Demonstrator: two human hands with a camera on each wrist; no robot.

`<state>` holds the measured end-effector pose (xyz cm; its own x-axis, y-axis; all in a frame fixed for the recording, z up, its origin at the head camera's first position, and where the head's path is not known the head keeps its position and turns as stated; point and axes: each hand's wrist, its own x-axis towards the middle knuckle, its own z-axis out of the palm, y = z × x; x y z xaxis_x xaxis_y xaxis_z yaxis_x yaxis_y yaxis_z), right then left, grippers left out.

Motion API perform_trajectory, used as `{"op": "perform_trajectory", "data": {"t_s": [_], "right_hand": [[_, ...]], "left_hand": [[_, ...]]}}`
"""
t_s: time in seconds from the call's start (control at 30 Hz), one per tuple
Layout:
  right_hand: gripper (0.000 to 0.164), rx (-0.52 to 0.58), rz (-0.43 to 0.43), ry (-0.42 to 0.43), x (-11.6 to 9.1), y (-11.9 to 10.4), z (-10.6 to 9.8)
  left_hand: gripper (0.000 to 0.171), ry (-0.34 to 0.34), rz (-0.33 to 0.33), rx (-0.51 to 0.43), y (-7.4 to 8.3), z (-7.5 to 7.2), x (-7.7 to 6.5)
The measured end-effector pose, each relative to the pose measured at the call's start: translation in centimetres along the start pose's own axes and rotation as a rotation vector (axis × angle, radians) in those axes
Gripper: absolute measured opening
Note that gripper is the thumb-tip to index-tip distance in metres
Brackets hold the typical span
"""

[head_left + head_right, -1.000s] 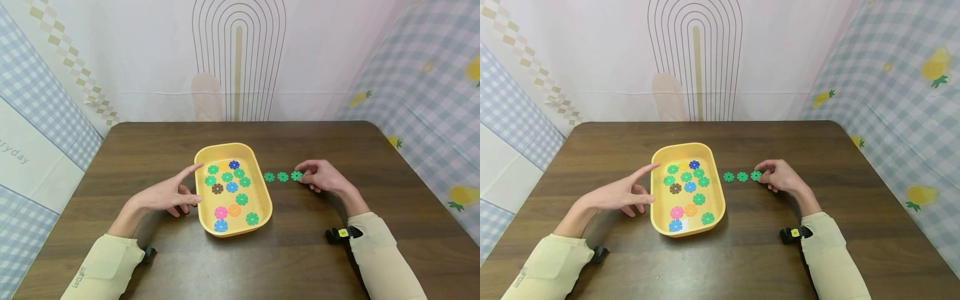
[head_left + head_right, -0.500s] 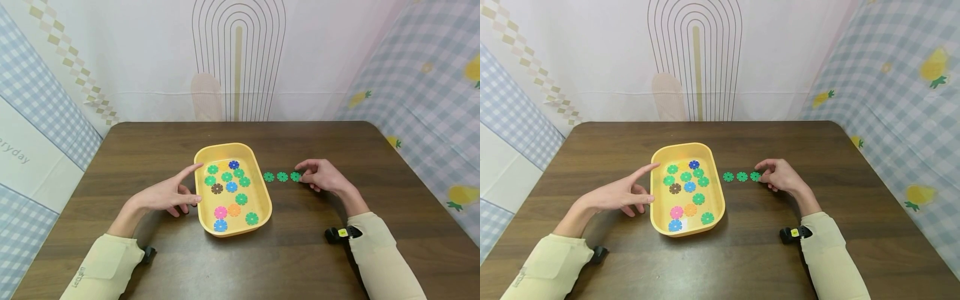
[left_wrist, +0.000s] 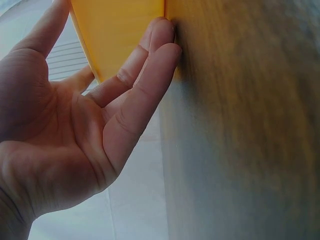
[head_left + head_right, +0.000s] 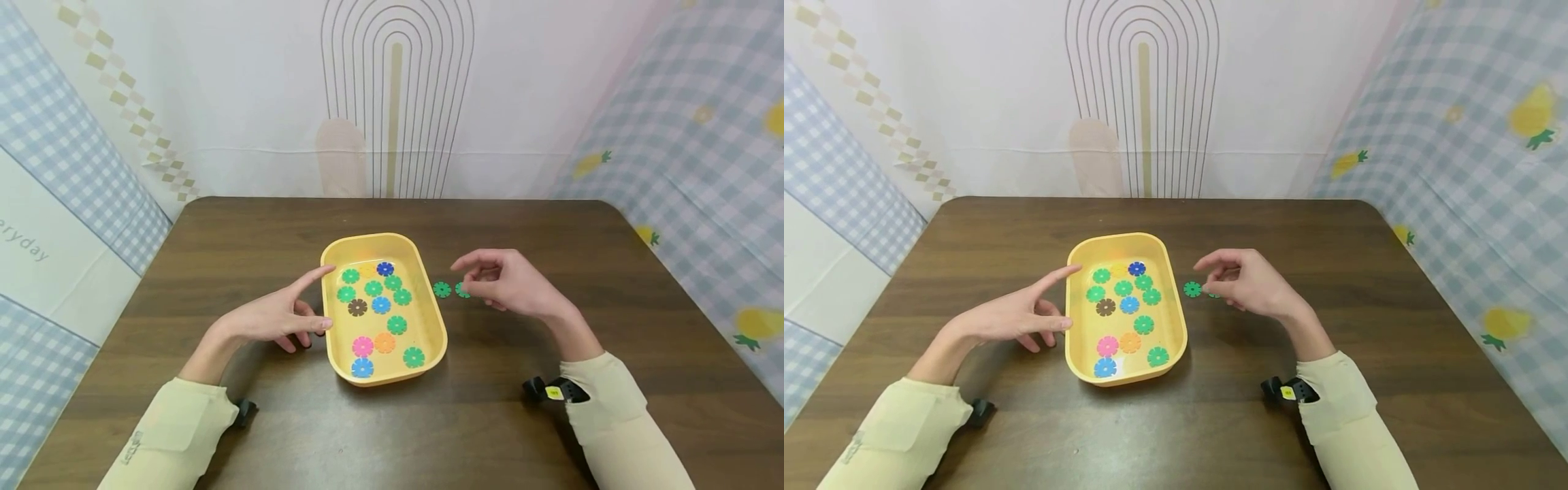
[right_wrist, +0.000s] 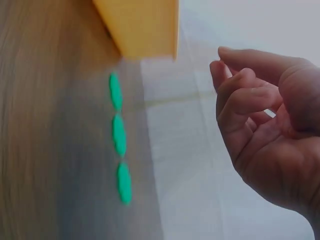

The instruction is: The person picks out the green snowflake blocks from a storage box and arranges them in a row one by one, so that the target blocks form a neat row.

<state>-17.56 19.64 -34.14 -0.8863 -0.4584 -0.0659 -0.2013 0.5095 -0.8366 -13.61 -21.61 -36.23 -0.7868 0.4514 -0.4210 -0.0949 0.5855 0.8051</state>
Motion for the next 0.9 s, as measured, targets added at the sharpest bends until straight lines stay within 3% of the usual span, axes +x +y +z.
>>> {"op": "perform_trajectory", "data": {"t_s": [0.2, 0.37, 0.73, 0.9], "right_hand": [[0.024, -0.147, -0.098, -0.124, 0.6, -3.0, 3.0], [0.021, -0.232, -0.141, -0.246, 0.8, -3.9, 4.7], [0.022, -0.408, -0.146, -0.354, 0.8, -3.3, 6.6], [0.020, -0.464, -0.105, -0.387, 1.3, -3.8, 7.5]], "left_hand": [[0.101, -0.001, -0.002, -0.003, 0.0, 0.0, 0.1], [0.101, -0.001, 0.003, -0.006, 0.0, 0.2, 0.2], [0.102, -0.007, 0.013, 0.010, 0.0, 0.0, 0.3], [0.102, -0.004, 0.008, 0.003, -0.1, -0.1, 0.2]]}}
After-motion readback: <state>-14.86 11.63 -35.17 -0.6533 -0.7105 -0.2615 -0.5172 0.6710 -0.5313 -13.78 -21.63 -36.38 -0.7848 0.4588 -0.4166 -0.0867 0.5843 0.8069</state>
